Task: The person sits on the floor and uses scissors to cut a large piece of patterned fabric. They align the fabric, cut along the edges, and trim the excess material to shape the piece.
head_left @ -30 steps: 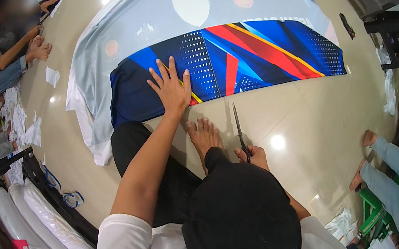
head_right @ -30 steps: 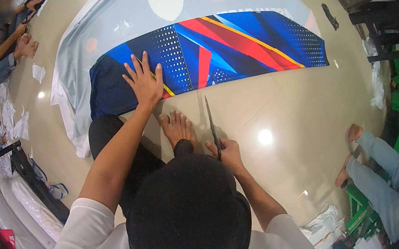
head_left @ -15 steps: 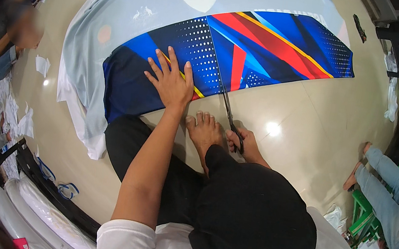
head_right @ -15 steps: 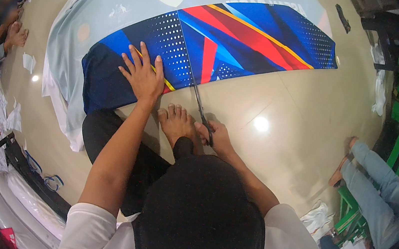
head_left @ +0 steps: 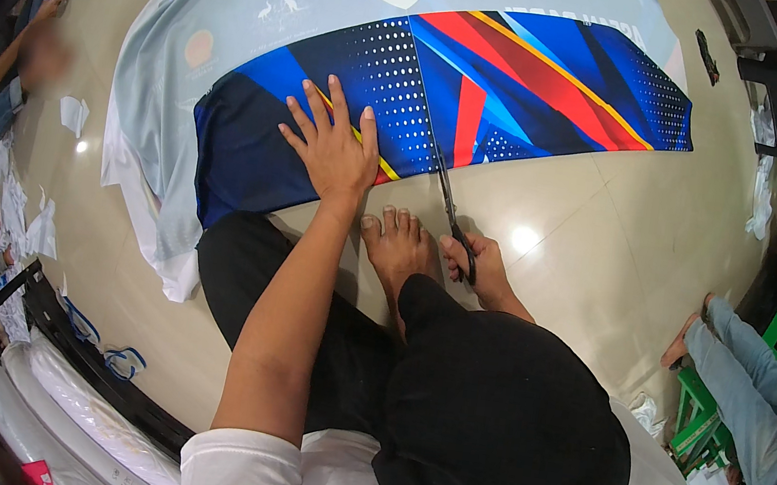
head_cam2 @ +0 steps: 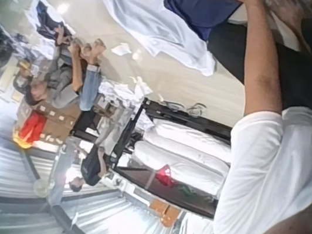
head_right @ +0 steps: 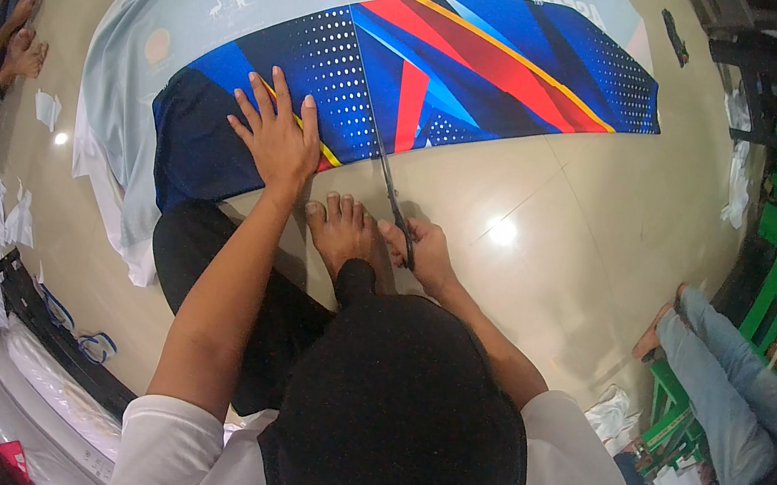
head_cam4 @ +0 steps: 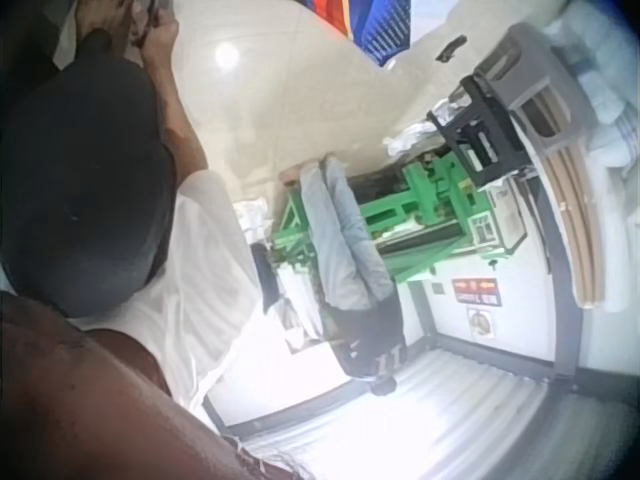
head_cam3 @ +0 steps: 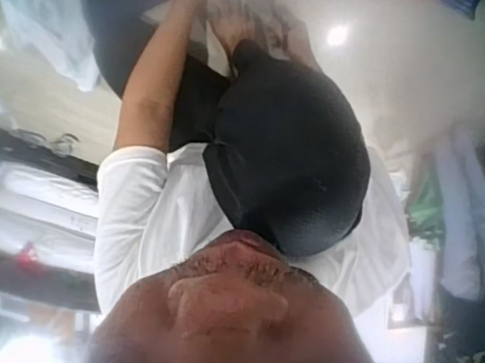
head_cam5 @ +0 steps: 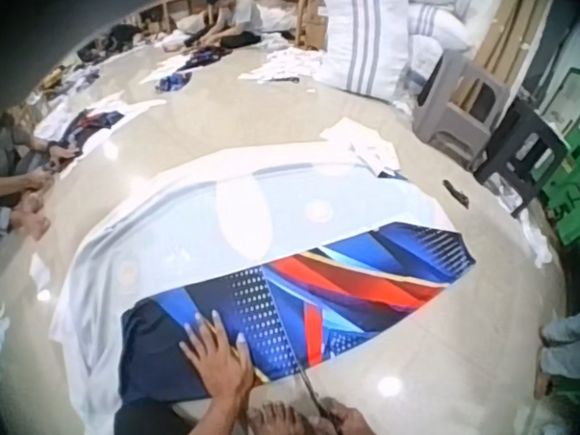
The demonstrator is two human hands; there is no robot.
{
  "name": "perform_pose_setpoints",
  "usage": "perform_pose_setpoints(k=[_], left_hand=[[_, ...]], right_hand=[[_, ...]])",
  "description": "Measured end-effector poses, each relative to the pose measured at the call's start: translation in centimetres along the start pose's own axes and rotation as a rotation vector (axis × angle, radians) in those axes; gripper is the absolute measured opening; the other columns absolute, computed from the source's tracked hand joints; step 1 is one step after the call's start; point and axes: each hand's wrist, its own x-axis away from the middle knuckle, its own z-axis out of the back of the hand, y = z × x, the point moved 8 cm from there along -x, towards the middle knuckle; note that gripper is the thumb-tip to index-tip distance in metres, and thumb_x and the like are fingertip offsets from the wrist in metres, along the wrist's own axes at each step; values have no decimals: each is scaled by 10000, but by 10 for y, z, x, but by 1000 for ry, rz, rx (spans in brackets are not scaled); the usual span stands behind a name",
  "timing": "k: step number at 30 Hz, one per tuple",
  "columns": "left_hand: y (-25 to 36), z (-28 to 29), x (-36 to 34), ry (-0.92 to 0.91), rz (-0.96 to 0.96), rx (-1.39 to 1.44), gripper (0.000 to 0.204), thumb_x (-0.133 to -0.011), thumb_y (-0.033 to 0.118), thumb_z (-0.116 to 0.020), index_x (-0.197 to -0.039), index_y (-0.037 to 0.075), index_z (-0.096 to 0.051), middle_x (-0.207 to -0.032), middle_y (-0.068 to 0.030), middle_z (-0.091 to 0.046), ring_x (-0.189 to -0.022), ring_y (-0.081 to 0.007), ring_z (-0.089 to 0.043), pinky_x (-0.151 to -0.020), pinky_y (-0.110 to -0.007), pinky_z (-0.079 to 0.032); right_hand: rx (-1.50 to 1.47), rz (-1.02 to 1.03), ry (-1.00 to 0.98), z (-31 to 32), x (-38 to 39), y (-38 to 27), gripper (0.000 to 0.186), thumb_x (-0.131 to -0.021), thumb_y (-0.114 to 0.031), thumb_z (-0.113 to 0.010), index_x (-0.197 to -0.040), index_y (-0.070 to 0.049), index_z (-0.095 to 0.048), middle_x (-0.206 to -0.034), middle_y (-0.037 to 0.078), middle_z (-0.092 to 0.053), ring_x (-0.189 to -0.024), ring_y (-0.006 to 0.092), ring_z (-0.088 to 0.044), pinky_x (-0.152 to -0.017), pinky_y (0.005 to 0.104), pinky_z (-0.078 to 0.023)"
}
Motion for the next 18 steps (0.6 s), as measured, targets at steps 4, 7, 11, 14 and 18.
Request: perform_pose_setpoints(k=[4, 7, 11, 14, 18], left_hand=[[-1, 1, 0, -5, 5, 1, 708, -1086, 530, -368, -1684, 168, -257, -1737, -222, -179, -1587, -511, -114, -1248, -686, -65], [-1, 1, -1, 2, 9, 2, 712, -1085, 534, -366, -1685, 168, -254, -1739, -221, -173, -1588, -511, -113, -1248, -685, -64], [-1, -1, 0, -8, 8, -7, 719, -1083, 542, -361, -1687, 169, -246, -1741, -220, -167, -1588, -510, -111, -1249, -684, -64], [-1, -2, -1, -10, 8, -17, 721, -1083, 545, -356, -1689, 171, -241, -1741, -219, -164, -1589, -509, -108, -1250, -683, -64], [-2, -3, -1, -15, 11, -16, 725, -1081, 547, -360, -1683, 159, -253, -1741, -221, -160, -1591, -507, -95, -1251, -681, -56]], right_hand=[[30, -12, 12, -2, 0, -3, 464, -922, -471, -814, -856, -29, -688, -691, 4, -607, -589, 85, -568, -545, 244, -454], [14, -25, 19, -4, 0, -2, 455, -921, -462, -818, -847, -33, -685, -682, -3, -595, -584, 79, -557, -536, 247, -443], [24, -24, 40, -4, 3, -6, 444, -921, -447, -821, -839, -33, -683, -674, -3, -592, -577, 77, -549, -528, 247, -431], [30, -21, 48, -4, 3, -7, 441, -921, -440, -821, -830, -31, -683, -662, -3, -591, -567, 77, -546, -524, 244, -429], [51, -18, 63, -3, 3, -8, 440, -920, -434, -821, -817, -28, -686, -648, -1, -593, -554, 78, -547, -515, 244, -428]])
